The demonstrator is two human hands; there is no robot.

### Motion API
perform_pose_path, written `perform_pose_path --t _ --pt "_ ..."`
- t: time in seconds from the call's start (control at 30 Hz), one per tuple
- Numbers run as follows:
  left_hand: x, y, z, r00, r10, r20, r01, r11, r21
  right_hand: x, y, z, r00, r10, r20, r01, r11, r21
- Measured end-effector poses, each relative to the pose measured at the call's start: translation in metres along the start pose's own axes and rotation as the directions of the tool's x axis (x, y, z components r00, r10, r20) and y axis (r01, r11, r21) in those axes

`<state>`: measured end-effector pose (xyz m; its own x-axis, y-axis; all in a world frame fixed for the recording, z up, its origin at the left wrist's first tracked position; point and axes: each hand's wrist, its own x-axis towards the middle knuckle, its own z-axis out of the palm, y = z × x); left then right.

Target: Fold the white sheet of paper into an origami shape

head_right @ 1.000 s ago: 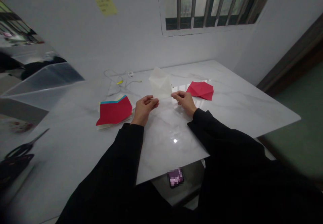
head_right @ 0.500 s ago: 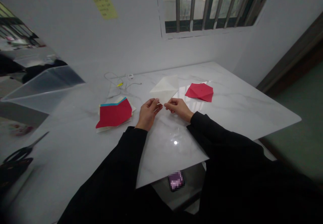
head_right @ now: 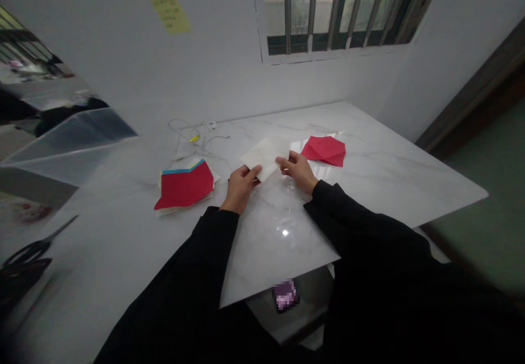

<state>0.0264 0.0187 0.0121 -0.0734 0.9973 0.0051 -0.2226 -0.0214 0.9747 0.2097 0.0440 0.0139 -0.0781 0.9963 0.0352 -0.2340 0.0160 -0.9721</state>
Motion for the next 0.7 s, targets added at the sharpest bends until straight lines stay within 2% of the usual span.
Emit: perform_pose_path --t 0.2,0.3,0.4,0.57,0.7 --pt "-0.002 -0.003 0.0 0.997 0.051 -0.057 -0.051 0.999 0.008 -0.006 0.005 0.006 0.985 0.105 0.138 -0.11 0.994 0.027" --pt "-0.002 -0.001 -0.001 0.997 0.026 -0.078 -0.026 1.0 0.005 -0.003 0.004 0.003 0.994 0.099 0.045 -0.101 0.993 0.058" --pt "-0.003 0.002 -0.002 0.995 -0.016 -0.093 0.017 1.0 0.018 0.0 -0.001 -0.003 0.996 0.049 -0.069 -0.043 0.994 0.096" --pt "-0.003 0.003 -0.002 0.993 -0.044 -0.109 0.054 0.994 0.098 -0.001 -0.007 -0.002 0.999 -0.052 -0.015 0.053 0.991 0.119" --pt "-0.004 0.004 -0.003 0.994 -0.054 -0.091 0.064 0.992 0.11 0.0 -0.004 -0.001 0.999 0.027 0.033 -0.035 0.965 0.259"
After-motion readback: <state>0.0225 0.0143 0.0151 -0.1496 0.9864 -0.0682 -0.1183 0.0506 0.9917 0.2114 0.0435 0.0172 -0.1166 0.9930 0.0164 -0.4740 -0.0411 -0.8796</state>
